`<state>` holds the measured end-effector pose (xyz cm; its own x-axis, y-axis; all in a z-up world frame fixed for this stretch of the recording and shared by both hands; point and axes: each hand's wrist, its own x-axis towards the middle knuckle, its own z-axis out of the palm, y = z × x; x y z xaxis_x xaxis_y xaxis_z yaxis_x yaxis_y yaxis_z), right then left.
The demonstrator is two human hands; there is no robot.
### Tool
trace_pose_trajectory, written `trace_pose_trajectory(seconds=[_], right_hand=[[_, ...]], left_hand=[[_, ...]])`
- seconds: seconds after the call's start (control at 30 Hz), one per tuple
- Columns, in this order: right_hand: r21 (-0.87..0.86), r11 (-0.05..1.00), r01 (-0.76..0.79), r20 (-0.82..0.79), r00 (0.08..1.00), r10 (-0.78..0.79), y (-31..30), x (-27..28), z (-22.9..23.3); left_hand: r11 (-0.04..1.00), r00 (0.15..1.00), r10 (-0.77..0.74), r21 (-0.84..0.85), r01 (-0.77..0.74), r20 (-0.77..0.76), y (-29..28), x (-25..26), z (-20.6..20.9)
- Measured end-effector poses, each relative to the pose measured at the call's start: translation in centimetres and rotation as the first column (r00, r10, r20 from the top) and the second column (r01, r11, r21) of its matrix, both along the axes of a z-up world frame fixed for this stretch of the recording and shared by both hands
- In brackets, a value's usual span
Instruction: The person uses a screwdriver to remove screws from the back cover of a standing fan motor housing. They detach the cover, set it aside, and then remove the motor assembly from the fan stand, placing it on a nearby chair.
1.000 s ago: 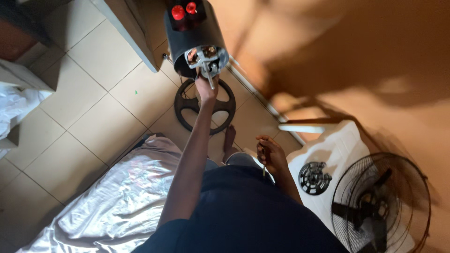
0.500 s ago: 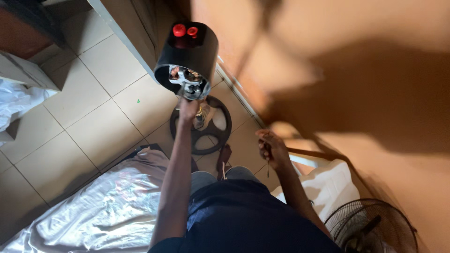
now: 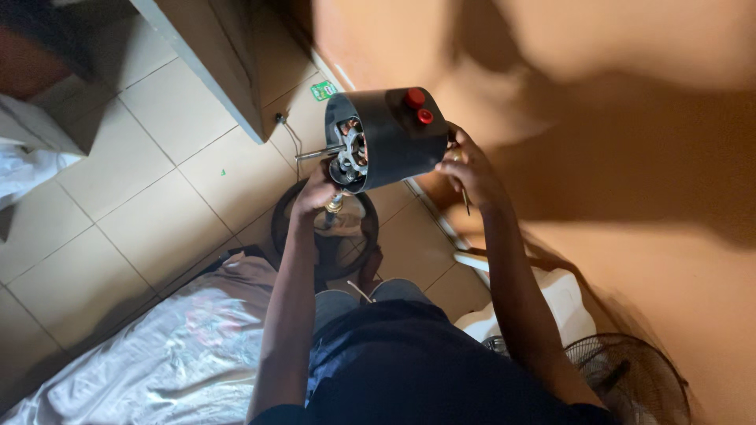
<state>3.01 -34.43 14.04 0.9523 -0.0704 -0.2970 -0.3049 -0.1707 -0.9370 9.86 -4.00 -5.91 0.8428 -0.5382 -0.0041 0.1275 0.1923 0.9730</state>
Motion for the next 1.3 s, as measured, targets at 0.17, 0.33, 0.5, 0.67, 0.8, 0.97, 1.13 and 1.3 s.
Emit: trace_pose_trajectory(seconds=[0.17,0.33,0.5,0.67,0.8,0.97,1.13,1.3], right_hand=[[0.064,0.995,0.079,0.096,0.992,-0.085,3.1,-3.9,-1.6],[0.227,0.960,0.164,0.156,0.967,-0.202,8.3,-8.3,-3.9],[0.295,0.937,0.186,0.014,0.980,-0.199,12.6,-12.3,-4.5],[0.293,0.955,0.055,0.044,0.997,-0.071,15.9,-14.7,-4.5],[0.295,0.955,0.023,-0.015,1.000,-0.019,16.5,-14.8,-4.6],[0.177,0.983,-0.052,0.041,0.998,0.046,16.2,-13.6,-4.1],[-0.085,0.992,-0.097,-0.072,0.993,0.091,14.9,-12.8,-2.7],[-0.405,0.871,-0.277,0.101,0.934,0.344,13.7,-12.9,-2.0]], left_hand=[[0.997,0.995,-0.051,-0.069,0.045,-0.087,0.3,2.1,-1.2],[0.971,0.905,-0.029,-0.226,-0.075,-0.424,1.9,2.6,-5.4],[0.908,0.918,-0.236,-0.410,0.091,-0.319,5.2,4.9,-10.3],[0.904,0.926,-0.149,-0.426,-0.014,-0.348,6.3,5.8,-10.4],[0.901,0.938,-0.092,-0.429,-0.065,-0.334,6.4,5.5,-8.3],[0.913,0.972,-0.040,-0.405,-0.058,-0.230,7.3,5.0,-5.2],[0.693,0.817,0.476,-0.433,-0.576,-0.324,5.1,-4.2,0.9],[0.763,0.701,0.197,-0.342,-0.548,-0.685,-0.7,-14.6,8.5]])
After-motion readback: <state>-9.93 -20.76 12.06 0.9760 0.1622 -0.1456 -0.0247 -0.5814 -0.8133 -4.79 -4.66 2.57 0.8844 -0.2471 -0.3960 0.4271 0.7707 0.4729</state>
